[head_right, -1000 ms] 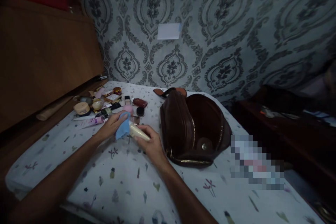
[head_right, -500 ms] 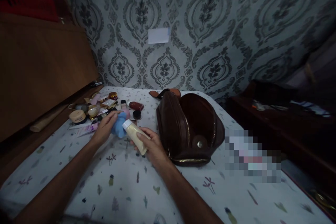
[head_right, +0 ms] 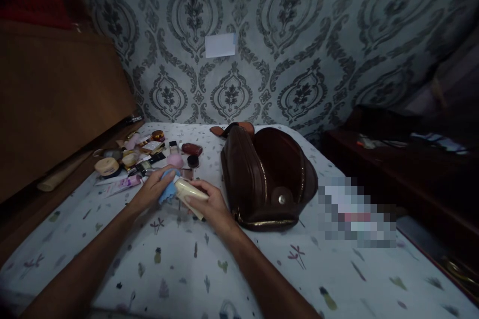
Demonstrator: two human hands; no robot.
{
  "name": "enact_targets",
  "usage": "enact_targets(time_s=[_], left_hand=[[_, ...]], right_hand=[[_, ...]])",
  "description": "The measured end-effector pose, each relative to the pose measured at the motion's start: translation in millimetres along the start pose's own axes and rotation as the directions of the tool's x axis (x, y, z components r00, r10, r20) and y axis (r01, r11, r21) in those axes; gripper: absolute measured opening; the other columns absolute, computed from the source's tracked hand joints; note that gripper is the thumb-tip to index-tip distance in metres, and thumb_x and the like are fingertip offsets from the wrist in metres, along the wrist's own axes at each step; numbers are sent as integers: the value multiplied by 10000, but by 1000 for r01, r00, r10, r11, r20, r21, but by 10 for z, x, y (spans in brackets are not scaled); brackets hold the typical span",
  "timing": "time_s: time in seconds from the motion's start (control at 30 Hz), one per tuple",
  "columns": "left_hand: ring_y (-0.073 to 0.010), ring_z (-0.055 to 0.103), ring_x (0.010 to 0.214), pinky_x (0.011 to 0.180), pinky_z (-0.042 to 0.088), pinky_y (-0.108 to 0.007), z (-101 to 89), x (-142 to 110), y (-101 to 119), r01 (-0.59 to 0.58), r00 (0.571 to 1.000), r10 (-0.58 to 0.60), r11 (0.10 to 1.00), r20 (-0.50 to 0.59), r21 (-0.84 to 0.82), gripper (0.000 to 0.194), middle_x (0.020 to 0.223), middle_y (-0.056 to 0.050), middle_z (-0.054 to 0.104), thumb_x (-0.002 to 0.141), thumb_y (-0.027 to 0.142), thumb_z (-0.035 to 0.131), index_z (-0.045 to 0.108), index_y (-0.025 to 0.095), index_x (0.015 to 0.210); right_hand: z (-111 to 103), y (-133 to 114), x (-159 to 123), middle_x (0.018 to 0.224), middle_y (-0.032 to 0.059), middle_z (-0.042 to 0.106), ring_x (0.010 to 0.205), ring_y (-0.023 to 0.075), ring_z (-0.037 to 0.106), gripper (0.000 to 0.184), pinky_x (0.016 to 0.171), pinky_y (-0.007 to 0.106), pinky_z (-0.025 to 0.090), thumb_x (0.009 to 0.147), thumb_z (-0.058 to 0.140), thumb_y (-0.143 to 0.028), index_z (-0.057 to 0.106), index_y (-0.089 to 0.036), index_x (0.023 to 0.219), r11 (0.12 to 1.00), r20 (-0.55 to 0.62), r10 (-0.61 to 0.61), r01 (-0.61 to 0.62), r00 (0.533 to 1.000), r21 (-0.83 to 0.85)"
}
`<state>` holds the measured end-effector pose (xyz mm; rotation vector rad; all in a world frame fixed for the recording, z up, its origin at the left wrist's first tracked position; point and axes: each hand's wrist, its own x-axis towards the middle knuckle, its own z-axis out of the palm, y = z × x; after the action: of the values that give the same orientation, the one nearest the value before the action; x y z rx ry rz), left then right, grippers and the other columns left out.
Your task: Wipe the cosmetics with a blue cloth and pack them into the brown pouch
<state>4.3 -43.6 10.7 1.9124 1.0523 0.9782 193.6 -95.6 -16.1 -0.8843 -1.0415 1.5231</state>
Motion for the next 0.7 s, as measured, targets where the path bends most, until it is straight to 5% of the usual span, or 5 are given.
enact_targets(time_s=[0.3, 0.6, 0.7], left_hand=[[-148, 445, 656, 597, 358, -244, 34, 21, 11, 91, 994, -98, 983, -39, -160, 376, 724, 20, 513, 887, 552, 519, 585, 187, 829], [-195, 545, 784, 721, 429, -264, 28, 6, -2, 65, 994, -77, 988, -76, -141, 414, 849, -20, 631, 876, 565, 532, 658, 188, 993], [-209, 568, 792, 712, 446, -267, 18, 6, -22, 97, 990, -106, 991, -93, -94, 437, 817, -18, 644, 860, 590, 532, 672, 190, 967]], right_hand=[[4, -19, -10, 933, 45, 713, 754, 198, 692, 479, 546, 267, 571, 609, 859, -366, 691, -196, 1024, 975, -63, 80, -65, 995, 212], [-19, 14, 20, 765, 22, 719, 521, 135, 659, 413, 400, 172, 377, 617, 848, -377, 653, -169, 916, 926, -25, 236, -217, 971, 308], [-3, 40, 12, 797, 16, 709, 609, 121, 645, 455, 493, 190, 426, 583, 873, -445, 675, -166, 883, 934, -55, 187, -160, 981, 320]])
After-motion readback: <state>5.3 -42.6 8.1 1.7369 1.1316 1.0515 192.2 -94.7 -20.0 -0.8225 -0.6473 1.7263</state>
